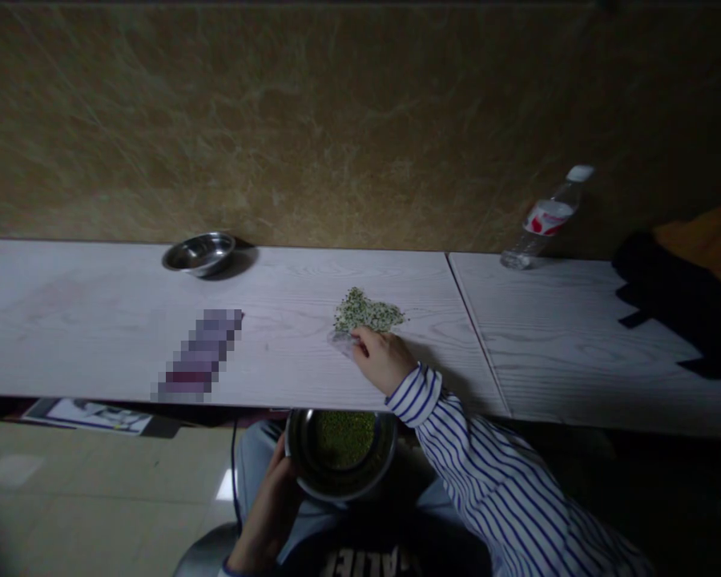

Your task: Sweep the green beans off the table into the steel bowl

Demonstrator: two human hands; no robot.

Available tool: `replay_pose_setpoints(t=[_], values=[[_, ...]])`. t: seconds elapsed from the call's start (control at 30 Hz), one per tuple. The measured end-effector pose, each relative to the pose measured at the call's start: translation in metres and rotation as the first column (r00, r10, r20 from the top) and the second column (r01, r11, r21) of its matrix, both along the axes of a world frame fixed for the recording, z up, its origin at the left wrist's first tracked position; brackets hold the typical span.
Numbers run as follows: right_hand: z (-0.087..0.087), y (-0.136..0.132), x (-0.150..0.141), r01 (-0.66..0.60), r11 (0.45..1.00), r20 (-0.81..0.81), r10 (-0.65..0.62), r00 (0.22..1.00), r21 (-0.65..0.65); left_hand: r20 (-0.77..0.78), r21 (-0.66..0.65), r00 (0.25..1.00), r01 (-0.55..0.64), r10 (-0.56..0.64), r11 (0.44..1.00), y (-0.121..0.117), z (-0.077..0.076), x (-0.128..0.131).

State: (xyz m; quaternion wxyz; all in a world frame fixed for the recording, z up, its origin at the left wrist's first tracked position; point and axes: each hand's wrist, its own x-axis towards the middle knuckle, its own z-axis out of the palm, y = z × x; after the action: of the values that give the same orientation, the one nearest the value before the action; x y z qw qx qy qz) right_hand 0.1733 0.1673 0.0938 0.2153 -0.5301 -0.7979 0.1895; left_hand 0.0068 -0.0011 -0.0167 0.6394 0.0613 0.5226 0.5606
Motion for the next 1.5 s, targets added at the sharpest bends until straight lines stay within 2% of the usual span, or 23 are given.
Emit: replay_pose_setpoints(t=[0.17, 0.4, 0.83, 1.03, 1.23, 1.37, 1.5], values=[[0.001, 0.017, 0.010, 0.026, 1.000, 0.055, -0.026, 0.998, -0.002, 0.035, -0.025, 0.999, -0.036, 0.037, 0.999, 0.002, 0.000, -0.001], [0.006, 0.037, 0.017, 0.064, 0.998, 0.137, -0.066, 0.988, 0.019, 0.027, -0.018, 0.999, 0.030, -0.029, 0.999, 0.005, 0.001, -0.001], [0.009, 0.055, 0.024, 0.058, 0.997, 0.168, -0.064, 0.984, 0.044, 0.042, -0.037, 0.999, 0.017, -0.015, 0.999, 0.008, 0.009, 0.002], [0.010, 0.055, 0.027, 0.050, 0.999, 0.134, -0.052, 0.990, 0.021, 0.042, -0.035, 0.999, -0.008, 0.010, 0.999, 0.009, 0.007, 0.003], [0.017, 0.056, 0.034, 0.048, 0.998, 0.017, -0.048, 0.999, 0.036, 0.047, -0.032, 0.999, 0.003, -0.001, 0.999, 0.008, 0.009, 0.003], [0.025, 0.076, 0.040, 0.087, 0.994, -0.026, -0.085, 0.996, 0.067, 0.082, 0.016, 0.997, 0.014, -0.015, 1.000, 0.008, 0.012, 0.003], [0.027, 0.112, 0.039, 0.066, 0.997, -0.088, -0.063, 0.994, 0.033, 0.081, -0.007, 0.997, 0.015, -0.014, 1.000, 0.008, 0.012, 0.002]])
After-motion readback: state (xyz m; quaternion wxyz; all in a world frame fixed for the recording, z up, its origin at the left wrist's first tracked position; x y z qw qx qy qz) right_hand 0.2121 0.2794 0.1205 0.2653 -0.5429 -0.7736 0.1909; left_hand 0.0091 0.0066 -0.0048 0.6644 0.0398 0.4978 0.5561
